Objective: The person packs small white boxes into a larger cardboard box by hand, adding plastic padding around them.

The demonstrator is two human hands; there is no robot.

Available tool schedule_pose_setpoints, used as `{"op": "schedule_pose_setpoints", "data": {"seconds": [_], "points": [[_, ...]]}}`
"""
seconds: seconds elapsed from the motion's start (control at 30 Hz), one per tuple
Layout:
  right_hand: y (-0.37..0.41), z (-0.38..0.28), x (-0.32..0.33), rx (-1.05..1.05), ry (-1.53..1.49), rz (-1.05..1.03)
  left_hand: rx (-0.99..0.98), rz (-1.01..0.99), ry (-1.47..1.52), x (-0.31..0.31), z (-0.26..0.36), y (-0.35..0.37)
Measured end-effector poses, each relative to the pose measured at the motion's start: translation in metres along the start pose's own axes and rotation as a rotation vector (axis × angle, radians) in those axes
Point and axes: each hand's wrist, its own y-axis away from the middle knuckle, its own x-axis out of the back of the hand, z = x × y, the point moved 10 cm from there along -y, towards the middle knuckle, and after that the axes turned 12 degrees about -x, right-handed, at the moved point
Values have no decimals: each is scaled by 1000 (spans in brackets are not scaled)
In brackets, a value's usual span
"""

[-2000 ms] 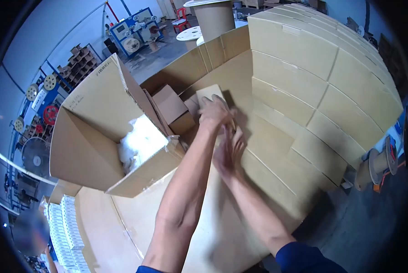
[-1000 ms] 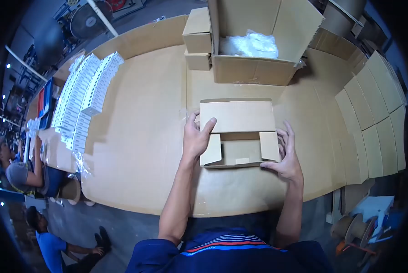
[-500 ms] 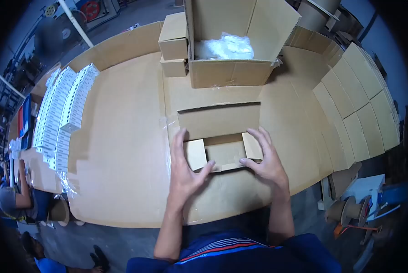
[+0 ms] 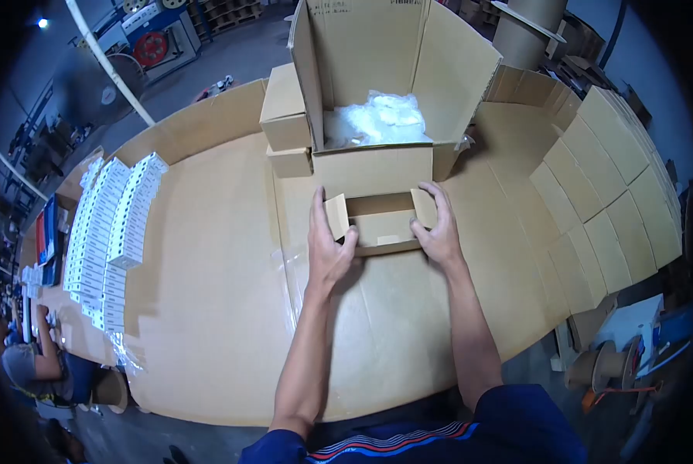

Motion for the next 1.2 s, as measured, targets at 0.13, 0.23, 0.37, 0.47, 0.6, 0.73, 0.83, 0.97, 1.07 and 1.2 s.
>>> {"op": "schedule_pose_setpoints", "data": {"seconds": [0.13,0.23,0.37,0.47,0.6,0.73,0.83,0.97,1.07,1.2], "points": [[-30,15,5,-3,13,19,11,13,6,-20,-9,-26],[-43,29,7,-28,42,-1,35,63,37,-25,-13,-31],[-46,30,13,15,129,44,134,349,88,-5,-27,-19],[-44,37,20,-121,-233,58,378,487,261,-7,-84,12],[-45,96,41,-344,-151,219,522,471,291,-10,-82,19],[-45,104,32,-357,-210,137,410,383,207,-13,-98,18],[-48,85,41,-388,-45,112,238,302,67,-14,-58,5],[-51,72,43,-312,-47,115,153,213,31,-19,-48,1],[-56,72,39,-322,-36,99,140,181,12,-23,-40,-7],[-62,79,36,-292,-3,65,72,198,12,-20,-32,-13]]}}
